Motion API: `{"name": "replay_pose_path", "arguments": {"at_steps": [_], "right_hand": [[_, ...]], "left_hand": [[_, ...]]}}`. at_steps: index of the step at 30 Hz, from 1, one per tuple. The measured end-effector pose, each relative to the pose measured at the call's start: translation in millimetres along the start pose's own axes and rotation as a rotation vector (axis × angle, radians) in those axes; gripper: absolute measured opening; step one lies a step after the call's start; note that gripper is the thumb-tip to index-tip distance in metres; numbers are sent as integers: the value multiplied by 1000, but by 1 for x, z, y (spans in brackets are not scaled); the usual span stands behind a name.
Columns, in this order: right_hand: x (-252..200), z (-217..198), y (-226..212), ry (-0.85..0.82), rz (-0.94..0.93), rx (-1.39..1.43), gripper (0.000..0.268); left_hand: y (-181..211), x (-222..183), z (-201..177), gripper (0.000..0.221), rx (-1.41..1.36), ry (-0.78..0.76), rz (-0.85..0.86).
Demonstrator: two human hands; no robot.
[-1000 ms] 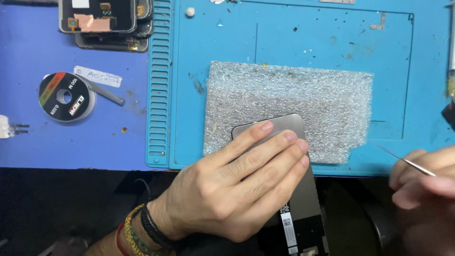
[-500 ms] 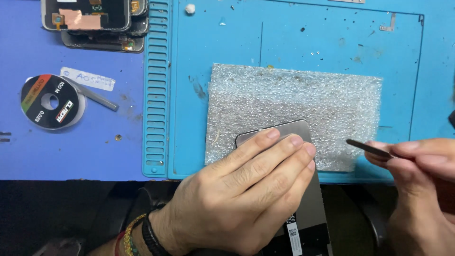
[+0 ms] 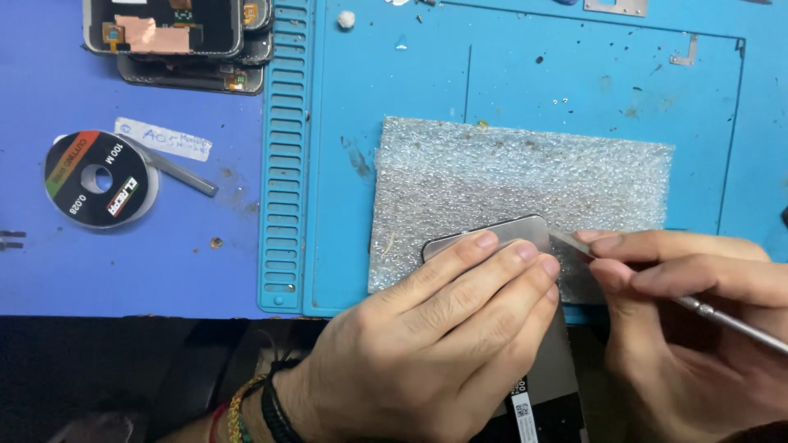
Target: Using a metal pry tool to clean and separate the edges of a smartphone screen assembly on a repair mat.
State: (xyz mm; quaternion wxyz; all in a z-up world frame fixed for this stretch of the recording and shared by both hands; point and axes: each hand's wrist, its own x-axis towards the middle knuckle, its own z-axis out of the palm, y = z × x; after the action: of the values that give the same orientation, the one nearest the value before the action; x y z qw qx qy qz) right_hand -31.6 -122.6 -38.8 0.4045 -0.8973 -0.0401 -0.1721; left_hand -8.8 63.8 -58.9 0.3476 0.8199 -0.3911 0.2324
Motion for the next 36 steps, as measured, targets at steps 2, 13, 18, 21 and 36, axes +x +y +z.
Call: {"name": "replay_pose_path", "arguments": {"at_steps": [2, 13, 18, 21, 36], "right_hand": [[-2, -1, 3, 47, 36, -14, 39], [6, -7, 11, -54, 25, 78, 43], [4, -12, 12, -70, 51, -65, 11], [-2, -10, 11, -28, 84, -153, 14], [44, -61, 74, -436, 1129, 190, 48]], "left_hand": [[0, 0, 0, 34, -17, 0, 1], [0, 0, 0, 44, -17, -15, 15], [0, 0, 0, 42, 3, 1, 18], [1, 0, 0, 43, 6, -3, 17], [0, -4, 1, 40, -47, 32, -1]]}}
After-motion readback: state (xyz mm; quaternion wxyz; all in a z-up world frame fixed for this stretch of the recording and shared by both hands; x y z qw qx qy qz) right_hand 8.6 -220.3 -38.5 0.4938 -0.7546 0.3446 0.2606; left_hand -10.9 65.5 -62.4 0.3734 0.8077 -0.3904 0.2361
